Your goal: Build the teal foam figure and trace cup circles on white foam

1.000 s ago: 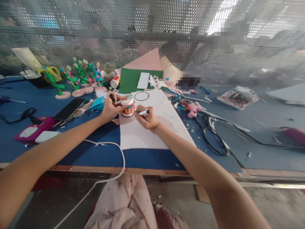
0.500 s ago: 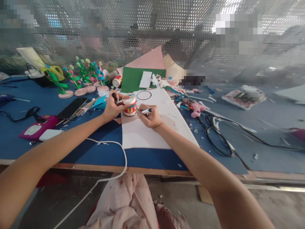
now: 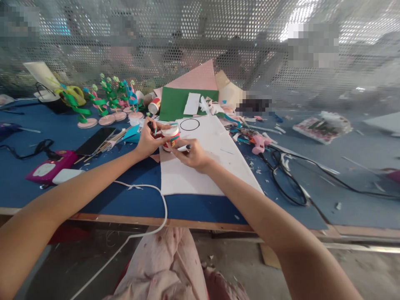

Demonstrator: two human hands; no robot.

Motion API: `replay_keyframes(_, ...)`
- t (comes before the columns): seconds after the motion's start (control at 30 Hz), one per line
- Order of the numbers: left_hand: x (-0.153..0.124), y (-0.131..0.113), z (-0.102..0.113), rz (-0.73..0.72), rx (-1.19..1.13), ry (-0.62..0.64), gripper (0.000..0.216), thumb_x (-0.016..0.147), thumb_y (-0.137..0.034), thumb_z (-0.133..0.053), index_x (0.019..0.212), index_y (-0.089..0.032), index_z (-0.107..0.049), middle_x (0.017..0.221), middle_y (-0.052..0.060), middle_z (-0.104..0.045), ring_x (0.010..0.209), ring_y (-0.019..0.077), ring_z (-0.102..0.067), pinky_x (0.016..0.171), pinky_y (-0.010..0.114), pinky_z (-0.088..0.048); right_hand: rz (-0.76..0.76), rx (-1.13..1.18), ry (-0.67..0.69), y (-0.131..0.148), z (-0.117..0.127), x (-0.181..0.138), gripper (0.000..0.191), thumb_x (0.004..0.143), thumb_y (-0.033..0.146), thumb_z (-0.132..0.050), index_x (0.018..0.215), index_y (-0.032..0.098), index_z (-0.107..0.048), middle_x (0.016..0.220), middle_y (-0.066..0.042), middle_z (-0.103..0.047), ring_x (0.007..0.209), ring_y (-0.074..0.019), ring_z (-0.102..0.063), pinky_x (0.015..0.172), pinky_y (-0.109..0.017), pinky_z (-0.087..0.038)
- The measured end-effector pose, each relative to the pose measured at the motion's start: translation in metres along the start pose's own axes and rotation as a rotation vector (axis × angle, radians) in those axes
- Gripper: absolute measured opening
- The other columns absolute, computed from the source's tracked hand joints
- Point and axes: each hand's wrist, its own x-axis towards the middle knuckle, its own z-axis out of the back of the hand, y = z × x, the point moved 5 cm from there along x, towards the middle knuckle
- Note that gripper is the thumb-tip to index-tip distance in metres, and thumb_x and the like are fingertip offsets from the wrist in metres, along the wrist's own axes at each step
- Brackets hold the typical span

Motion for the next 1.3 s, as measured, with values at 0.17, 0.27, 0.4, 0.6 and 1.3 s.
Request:
replay_keyframes(0.17,0.001,-0.004,0.0,-0.045,0.063,-0.013,0.055,0.054,-0.044,-0.079,0.08,-0.021,-0.036,0.089,0.005,-0.067,0.099,0.024,-0.065,0.086,0.041,-0.052,-0.069,-0.04,0.045,-0.003,-0.002,0.0,0.017,0.082,0.03,-0.057,0.074,0.015,-0.06,0.069,-0.005,-0.06,0.056,-0.0098,-0.052,0.046,-0.022,-0.039)
replay_keyframes(0.27,0.001,-0.005,0.0,-0.052,0.097,-0.015,0.056,0.054,-0.046,-0.078,0.08,-0.021,-0.036,0.088,0.006,-0.067,0.099,0.0246,-0.065,0.085,0.041,-0.053,-0.132,0.008,0.052,-0.001,-0.002,0.002,0.021,0.081,0.032,-0.057,0.07,0.015,-0.058,0.062,-0.003,-0.057,0.053,-0.0094,-0.05,0.047,-0.023,-0.04)
replay_keyframes(0.4,0.0,-0.003,0.0,-0.054,0.103,0.0,0.056,0.054,-0.048,-0.078,0.082,-0.021,-0.037,0.091,0.007,-0.066,0.101,0.0258,-0.064,0.085,0.043,-0.053,-0.253,0.105,0.051,-0.003,0.001,0.002,0.027,0.079,0.035,-0.06,0.061,0.016,-0.053,0.05,0.002,-0.05,0.042,-0.0075,-0.045,0.042,-0.023,-0.038)
replay_keyframes(0.6,0.0,-0.001,0.0,-0.051,0.11,0.007,0.055,0.055,-0.048,-0.077,0.083,-0.021,-0.037,0.091,0.007,-0.066,0.103,0.0269,-0.063,0.084,0.045,-0.053,-0.263,0.154,0.078,-0.011,0.008,0.0,0.029,0.078,0.04,-0.062,0.063,0.016,-0.055,0.05,0.002,-0.052,0.042,-0.0078,-0.049,0.039,-0.021,-0.039)
replay_keyframes(1.3,-0.003,-0.004,-0.004,-0.063,0.083,0.033,0.053,0.061,-0.047,-0.074,0.085,-0.022,-0.035,0.096,0.009,-0.065,0.107,0.0272,-0.061,0.079,0.043,-0.055,-0.586,0.316,-0.03,-0.047,0.028,0.001,0.044,0.062,0.06,-0.069,0.059,0.02,-0.05,0.045,0.002,-0.056,0.033,-0.009,-0.048,0.029,-0.021,-0.029)
